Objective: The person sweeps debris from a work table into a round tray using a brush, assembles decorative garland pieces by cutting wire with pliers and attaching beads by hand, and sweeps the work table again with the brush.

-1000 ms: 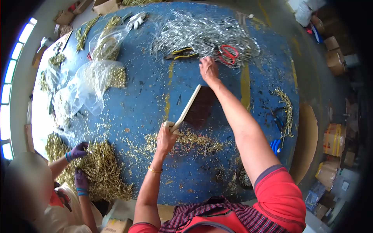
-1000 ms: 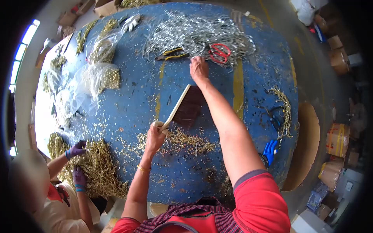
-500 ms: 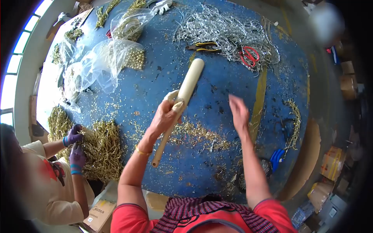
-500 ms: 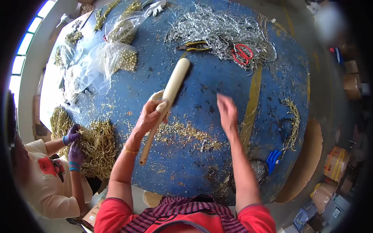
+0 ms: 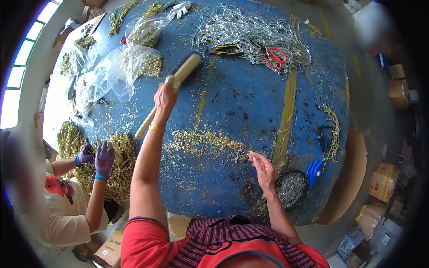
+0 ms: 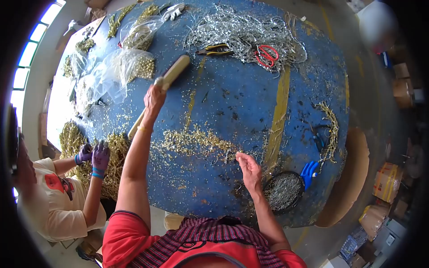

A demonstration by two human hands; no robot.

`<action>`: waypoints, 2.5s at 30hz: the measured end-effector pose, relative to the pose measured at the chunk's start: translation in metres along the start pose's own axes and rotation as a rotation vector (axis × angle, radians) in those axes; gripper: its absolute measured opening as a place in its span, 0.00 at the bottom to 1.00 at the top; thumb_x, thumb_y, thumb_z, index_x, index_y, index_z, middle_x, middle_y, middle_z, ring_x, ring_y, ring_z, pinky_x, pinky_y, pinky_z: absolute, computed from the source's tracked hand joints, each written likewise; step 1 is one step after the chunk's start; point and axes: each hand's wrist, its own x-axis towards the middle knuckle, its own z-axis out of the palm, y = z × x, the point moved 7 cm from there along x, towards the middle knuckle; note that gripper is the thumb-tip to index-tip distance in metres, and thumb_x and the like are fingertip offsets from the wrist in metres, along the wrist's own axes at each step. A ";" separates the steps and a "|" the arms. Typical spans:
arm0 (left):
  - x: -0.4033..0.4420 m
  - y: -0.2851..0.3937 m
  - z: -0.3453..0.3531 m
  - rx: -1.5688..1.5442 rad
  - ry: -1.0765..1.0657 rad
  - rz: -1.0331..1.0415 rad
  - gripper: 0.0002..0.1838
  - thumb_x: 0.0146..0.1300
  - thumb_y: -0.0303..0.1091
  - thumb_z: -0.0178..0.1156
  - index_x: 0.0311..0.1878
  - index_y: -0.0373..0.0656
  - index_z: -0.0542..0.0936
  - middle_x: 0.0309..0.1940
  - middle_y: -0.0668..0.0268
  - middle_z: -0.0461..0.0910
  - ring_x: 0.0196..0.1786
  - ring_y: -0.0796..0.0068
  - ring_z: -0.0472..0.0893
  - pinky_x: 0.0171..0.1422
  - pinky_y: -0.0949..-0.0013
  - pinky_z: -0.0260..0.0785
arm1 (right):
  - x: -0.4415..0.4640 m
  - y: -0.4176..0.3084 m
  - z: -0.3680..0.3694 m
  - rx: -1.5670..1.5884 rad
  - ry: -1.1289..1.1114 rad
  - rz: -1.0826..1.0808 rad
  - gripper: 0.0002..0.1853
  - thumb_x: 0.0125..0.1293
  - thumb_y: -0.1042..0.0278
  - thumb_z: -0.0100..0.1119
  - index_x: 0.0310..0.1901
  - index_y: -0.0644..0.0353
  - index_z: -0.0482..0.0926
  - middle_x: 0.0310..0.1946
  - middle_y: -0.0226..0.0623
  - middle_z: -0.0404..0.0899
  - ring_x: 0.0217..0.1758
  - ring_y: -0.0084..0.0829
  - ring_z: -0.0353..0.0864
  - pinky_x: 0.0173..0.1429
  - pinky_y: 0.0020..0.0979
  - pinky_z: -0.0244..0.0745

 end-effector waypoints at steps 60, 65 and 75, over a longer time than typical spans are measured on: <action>-0.343 -0.120 -0.011 -0.765 -0.043 -0.644 0.16 0.65 0.40 0.48 0.37 0.33 0.72 0.22 0.55 0.76 0.23 0.62 0.76 0.27 0.64 0.69 | 0.021 0.035 0.198 -0.747 -0.348 -0.703 0.05 0.55 0.67 0.62 0.33 0.56 0.77 0.31 0.31 0.76 0.35 0.31 0.78 0.40 0.31 0.73; -0.344 -0.114 -0.033 -0.160 0.188 -0.274 0.16 0.58 0.38 0.57 0.42 0.34 0.74 0.31 0.53 0.75 0.39 0.52 0.75 0.43 0.58 0.67 | 0.015 0.041 0.166 -0.205 -0.345 -0.210 0.10 0.60 0.69 0.59 0.42 0.61 0.78 0.27 0.29 0.77 0.29 0.19 0.75 0.34 0.21 0.71; -0.383 -0.010 -0.056 -1.088 -0.016 -0.257 0.12 0.57 0.24 0.59 0.46 0.39 0.76 0.34 0.68 0.79 0.36 0.79 0.77 0.41 0.74 0.69 | -0.099 0.020 0.164 0.583 -0.479 0.549 0.11 0.65 0.67 0.54 0.46 0.59 0.76 0.32 0.27 0.77 0.35 0.20 0.77 0.36 0.22 0.74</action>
